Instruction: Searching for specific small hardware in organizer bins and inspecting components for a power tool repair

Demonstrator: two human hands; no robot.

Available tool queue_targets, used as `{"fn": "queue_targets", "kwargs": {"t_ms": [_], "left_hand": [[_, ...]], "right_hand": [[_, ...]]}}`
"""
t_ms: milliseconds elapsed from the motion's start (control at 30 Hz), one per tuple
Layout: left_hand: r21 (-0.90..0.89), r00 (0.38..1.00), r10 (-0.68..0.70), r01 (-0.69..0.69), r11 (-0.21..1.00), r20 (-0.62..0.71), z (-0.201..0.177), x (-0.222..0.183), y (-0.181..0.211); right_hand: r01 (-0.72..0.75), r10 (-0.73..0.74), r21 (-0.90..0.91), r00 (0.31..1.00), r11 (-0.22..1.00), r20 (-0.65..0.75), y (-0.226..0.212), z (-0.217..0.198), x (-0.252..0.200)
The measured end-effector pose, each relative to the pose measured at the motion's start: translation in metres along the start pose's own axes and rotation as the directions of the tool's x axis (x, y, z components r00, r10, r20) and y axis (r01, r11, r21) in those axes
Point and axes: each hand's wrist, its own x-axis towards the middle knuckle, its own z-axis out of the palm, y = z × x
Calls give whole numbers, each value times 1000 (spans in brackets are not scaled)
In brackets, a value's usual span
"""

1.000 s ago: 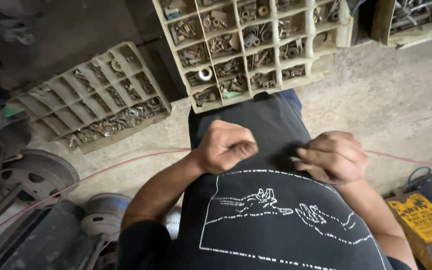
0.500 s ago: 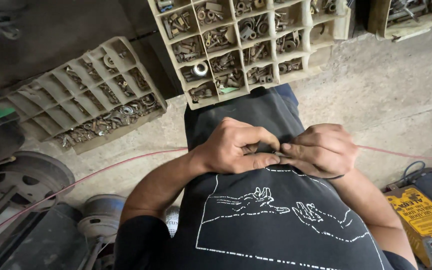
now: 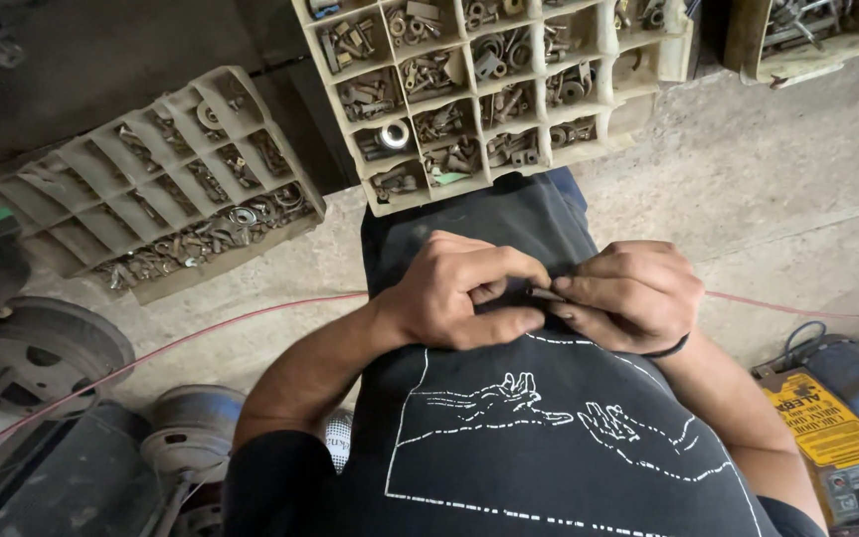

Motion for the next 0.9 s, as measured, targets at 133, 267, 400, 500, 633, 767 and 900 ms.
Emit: {"fn": "queue_targets", "kwargs": {"t_ms": [133, 267, 400, 500, 633, 767, 900], "left_hand": [[39, 996, 52, -55, 998, 72, 1, 6, 0], [21, 991, 82, -85, 996, 109, 5, 7, -1], [28, 985, 139, -143, 989, 98, 13, 5, -5], [30, 981, 168, -172, 985, 93, 15, 6, -4], [54, 980, 178, -183, 982, 86, 13, 3, -5], [49, 977, 199, -203, 978, 73, 13, 0, -5], [28, 976, 209, -211, 977, 68, 11, 0, -4]], "right_hand": [[-38, 38, 70, 999, 997, 10, 1, 1, -1], [-143, 140, 262, 990, 955, 30, 1, 1, -6], [-139, 155, 331, 988, 933, -23, 4, 3, -14], [-128, 156, 347, 986, 929, -54, 3, 4, -19], [-105, 146, 348, 985, 931, -94, 2, 4, -22], [-106, 147, 370, 986, 923, -84, 0, 4, -22], [-98, 138, 351, 986, 931, -91, 0, 4, -22]]}}
